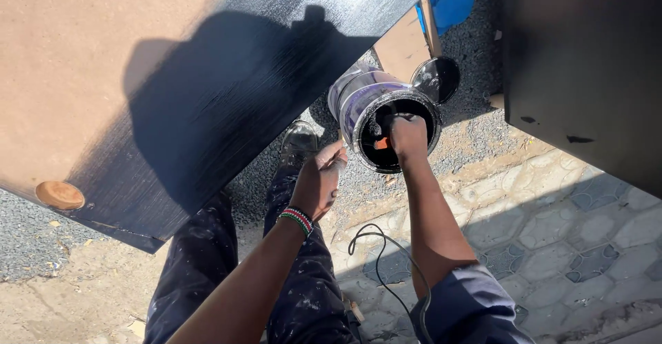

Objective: Painting a wooden furniture panel with black paint using a sponge applicator

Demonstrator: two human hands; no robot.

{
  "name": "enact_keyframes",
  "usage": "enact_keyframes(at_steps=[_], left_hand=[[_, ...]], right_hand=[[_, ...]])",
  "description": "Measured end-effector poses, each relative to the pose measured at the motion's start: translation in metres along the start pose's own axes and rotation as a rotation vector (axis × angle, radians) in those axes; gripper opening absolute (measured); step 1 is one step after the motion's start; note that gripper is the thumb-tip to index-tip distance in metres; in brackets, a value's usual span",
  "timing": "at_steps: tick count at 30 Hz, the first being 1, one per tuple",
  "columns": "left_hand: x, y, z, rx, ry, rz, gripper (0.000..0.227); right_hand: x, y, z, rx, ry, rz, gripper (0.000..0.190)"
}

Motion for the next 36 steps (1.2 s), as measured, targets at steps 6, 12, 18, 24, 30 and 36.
enact_keyframes(at_steps=[6, 12, 18, 24, 30, 36], left_hand=[[0.063, -0.013, -0.069, -0.047, -0.136, -0.096, 0.062], [0.071, -0.020, -0.077, -0.163, -0.195, -0.174, 0.065], [0.072, -0.015, -0.085, -0.247, -0.201, -0.284, 0.072], [0.077, -0.018, -0.089, -0.311, -0.218, -0.313, 0.075], [0.081, -0.013, -0.088, -0.300, -0.199, -0.357, 0.079], [0.070, -0.009, -0.077, -0.244, -0.217, -0.311, 0.072]], right_hand=[[0.015, 0.026, 0.058, -0.356, 0.610, -0.567, 0.053], [-0.062, 0.024, -0.044, 0.584, -0.384, -0.413, 0.049], [-0.023, 0.027, -0.002, 0.496, -0.484, -0.529, 0.034], [-0.080, 0.010, -0.056, 0.217, -0.105, -0.295, 0.030], [-0.100, 0.022, -0.049, 0.103, -0.165, -0.230, 0.021], [-0.071, 0.007, -0.069, -0.287, 0.033, -0.033, 0.037]])
Point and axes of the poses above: each hand's wrist, its own x-axis towards the middle knuckle, its own y-axis out of the back of the hand, z = x × y, the point moved 2 cm from there along x, towards the middle knuckle, and after that the axes turned 5 degrees about x, right-handed, at the moved point
